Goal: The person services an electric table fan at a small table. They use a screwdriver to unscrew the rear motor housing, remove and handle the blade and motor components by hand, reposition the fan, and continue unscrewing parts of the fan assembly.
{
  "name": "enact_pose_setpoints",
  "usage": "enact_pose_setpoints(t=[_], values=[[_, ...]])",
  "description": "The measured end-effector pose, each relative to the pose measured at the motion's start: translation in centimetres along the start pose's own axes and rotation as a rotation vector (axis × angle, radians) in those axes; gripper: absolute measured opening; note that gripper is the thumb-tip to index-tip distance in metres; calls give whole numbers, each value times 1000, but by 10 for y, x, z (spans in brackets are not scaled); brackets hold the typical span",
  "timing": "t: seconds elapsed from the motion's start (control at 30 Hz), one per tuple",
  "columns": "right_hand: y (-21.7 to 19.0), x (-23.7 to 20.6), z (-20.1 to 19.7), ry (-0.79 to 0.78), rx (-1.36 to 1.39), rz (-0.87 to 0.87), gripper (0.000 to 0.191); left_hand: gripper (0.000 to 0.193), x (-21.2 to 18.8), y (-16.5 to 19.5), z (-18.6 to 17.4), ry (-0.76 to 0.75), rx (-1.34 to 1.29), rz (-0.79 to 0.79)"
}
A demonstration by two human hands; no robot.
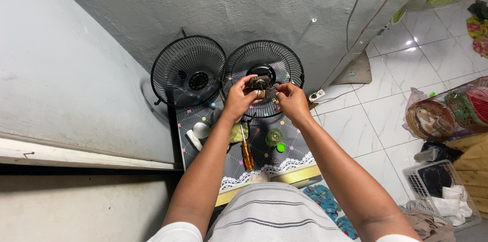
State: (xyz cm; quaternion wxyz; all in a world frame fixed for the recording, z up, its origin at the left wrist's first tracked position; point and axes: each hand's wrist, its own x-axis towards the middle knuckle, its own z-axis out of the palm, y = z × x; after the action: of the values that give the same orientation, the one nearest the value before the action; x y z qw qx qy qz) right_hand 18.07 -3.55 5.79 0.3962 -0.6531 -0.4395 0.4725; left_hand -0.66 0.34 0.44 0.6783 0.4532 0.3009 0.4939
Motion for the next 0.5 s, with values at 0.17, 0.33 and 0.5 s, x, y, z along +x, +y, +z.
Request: enact_pose_setpoints(t=[0.17,0.33,0.5], values=[[19,14,1,-88,112,39,25,45,-2,-7,-7,5,-47,10],[34,22,7,-129,116,21,26,46,-1,-8,-10,43,-81,-21],[32,23,17,-112,105,26,29,44,0,-6,-10,87,-44,-51]])
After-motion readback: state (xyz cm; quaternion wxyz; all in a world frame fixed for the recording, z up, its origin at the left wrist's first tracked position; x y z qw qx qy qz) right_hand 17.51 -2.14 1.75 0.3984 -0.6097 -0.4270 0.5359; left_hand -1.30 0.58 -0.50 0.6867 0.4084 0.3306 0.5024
